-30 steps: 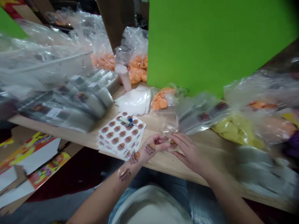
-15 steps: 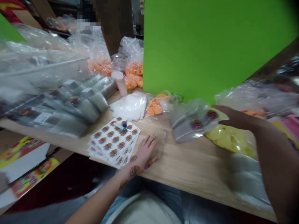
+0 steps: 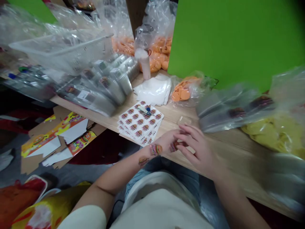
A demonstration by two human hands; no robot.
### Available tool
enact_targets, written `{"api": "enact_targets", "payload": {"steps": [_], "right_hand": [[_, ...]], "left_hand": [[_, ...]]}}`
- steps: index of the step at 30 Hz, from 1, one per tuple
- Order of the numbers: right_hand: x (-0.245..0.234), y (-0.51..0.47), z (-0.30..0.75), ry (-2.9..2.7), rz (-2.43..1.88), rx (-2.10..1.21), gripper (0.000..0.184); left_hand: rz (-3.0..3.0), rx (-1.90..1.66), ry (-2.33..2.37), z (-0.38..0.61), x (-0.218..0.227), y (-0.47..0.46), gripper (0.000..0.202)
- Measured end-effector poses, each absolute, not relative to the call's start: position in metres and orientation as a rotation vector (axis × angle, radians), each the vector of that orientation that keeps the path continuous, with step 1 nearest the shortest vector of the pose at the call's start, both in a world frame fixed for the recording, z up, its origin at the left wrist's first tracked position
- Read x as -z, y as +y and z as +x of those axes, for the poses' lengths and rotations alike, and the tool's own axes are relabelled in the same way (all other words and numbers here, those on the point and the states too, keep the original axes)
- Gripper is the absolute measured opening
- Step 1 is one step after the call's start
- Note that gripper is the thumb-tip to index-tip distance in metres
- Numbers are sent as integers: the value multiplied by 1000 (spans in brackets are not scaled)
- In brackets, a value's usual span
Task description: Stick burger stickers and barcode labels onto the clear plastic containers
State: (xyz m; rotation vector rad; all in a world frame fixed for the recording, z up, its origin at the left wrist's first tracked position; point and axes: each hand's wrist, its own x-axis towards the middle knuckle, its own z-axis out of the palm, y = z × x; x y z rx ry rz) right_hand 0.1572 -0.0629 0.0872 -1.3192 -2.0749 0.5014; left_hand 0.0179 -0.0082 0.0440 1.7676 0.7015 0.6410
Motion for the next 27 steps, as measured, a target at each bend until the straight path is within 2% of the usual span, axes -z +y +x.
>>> {"api": "enact_targets", "payload": {"steps": [2,6,9,14,16,18,21,23,25,27], "right_hand": [[-86,-69,158,-1908,-1432,-428,27],[-79,-73,154,-1699,-1594,-403,26],[-75,-70,149,-1778,-1562,-430,35],[-73,-75,141,-1837,-1458,-634,11],[-75,-82,140,-1748,-1442,-659,7],[-77,-89,144,-1628,-1424,-675,7],[-70,-89,165,-1396,-1475,-733,10],[-55,-81,185,-1318,-1562,-793,15],[-34,-69,201,-1339,-1611,-911,24],[-12,-55,210,-1370,-1581,-1064,34]], "left_hand": [[1575,-663,646,16,-46,-10,43],[1303,-773,820,18,-46,-14,58],[1465,-811,885,18,-43,-18,65],[1592,-779,1076,19,-42,-18,69],[1657,-787,1121,20,-39,-14,69],[1764,-783,1157,16,-33,-6,60],[1840,-782,1243,3,-18,6,37],[1857,-776,1219,-7,-6,10,31],[1954,-740,1052,-12,7,11,38],[2105,-688,859,-11,18,9,55]]}}
